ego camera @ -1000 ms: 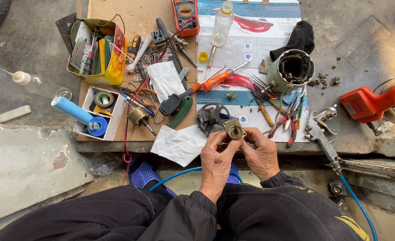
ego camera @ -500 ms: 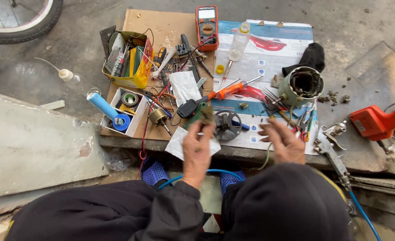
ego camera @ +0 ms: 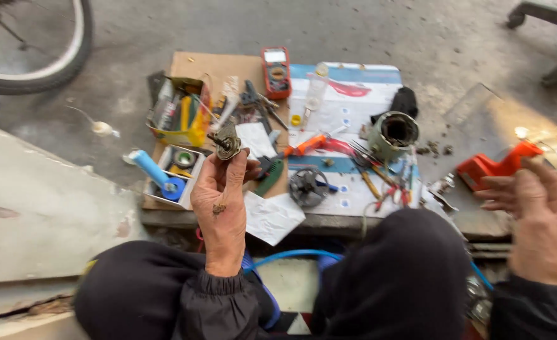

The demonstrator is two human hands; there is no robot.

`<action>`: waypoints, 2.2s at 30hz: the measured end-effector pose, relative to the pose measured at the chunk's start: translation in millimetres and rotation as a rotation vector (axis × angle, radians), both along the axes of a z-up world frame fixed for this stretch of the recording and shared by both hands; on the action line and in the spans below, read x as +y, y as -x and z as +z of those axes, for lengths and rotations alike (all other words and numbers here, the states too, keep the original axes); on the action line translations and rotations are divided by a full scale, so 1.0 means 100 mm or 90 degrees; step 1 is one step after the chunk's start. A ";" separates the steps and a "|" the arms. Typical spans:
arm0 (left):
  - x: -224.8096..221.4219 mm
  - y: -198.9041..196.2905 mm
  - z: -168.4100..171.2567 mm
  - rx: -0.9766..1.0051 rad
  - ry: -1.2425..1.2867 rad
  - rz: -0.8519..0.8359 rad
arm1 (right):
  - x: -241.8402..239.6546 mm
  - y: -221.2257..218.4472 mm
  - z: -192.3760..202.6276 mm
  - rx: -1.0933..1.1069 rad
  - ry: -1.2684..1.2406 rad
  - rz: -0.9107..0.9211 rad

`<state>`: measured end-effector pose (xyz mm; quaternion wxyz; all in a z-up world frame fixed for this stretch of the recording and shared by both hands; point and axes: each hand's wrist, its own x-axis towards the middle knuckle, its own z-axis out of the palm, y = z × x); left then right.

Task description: Inspecting and probing the internal components of a small motor or electrical device on a makeshift workbench.

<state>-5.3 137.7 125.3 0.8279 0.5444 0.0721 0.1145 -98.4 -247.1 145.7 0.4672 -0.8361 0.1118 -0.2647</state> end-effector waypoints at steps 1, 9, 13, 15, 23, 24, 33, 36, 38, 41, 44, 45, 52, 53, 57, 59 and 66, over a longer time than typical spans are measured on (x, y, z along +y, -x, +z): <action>0.11 0.00 0.08 -0.005 -0.007 0.008 | 0.10 -0.14 0.15 -0.005 -0.007 0.008; 0.73 -0.08 0.31 0.051 -0.070 0.246 | 1.48 -1.76 0.86 0.431 0.442 0.323; 0.84 -0.15 0.21 0.102 -0.120 0.297 | 2.04 -2.74 0.00 0.396 0.386 0.463; 0.89 -0.20 0.16 0.150 -0.071 0.275 | 2.26 -3.15 -0.54 0.342 0.391 0.484; 1.13 -0.50 -0.38 0.208 -0.002 0.286 | 2.11 -3.84 -1.83 0.471 0.364 0.396; 1.13 -0.51 -0.44 0.196 0.033 0.286 | 2.06 -3.87 -1.92 0.523 0.340 0.369; 1.06 -0.61 -0.76 0.203 0.037 0.272 | 2.41 -4.12 -2.74 0.316 0.434 0.482; 1.10 -0.63 -0.83 0.227 0.029 0.275 | 2.46 -4.14 -2.90 0.348 0.479 0.457; 1.12 -0.66 -0.86 0.235 0.040 0.284 | 2.49 -4.15 -2.92 0.319 0.464 0.449; 1.11 -0.70 -0.87 0.247 0.052 0.291 | 2.43 -4.17 -2.95 0.312 0.460 0.434; 1.08 -0.70 -0.85 0.254 0.060 0.289 | 2.35 -4.17 -2.96 0.365 0.472 0.427; 1.08 -0.71 -0.85 0.256 0.067 0.285 | 2.33 -4.17 -2.96 0.396 0.471 0.423; 1.08 -0.71 -0.86 0.243 0.066 0.270 | 2.31 -4.10 -2.73 0.349 0.481 0.438; 1.08 -0.71 -0.84 0.248 0.064 0.267 | 2.29 -4.11 -2.61 0.290 0.422 0.398; 1.05 -0.72 -0.74 0.258 0.061 0.259 | 2.30 -4.25 -1.74 0.209 0.114 0.267; 0.98 -0.76 -0.64 0.258 0.089 0.241 | 2.31 -4.24 -1.36 0.237 0.148 0.325; 0.52 -0.72 -0.47 0.257 0.015 0.065 | 1.76 -3.28 -0.17 0.121 0.146 0.436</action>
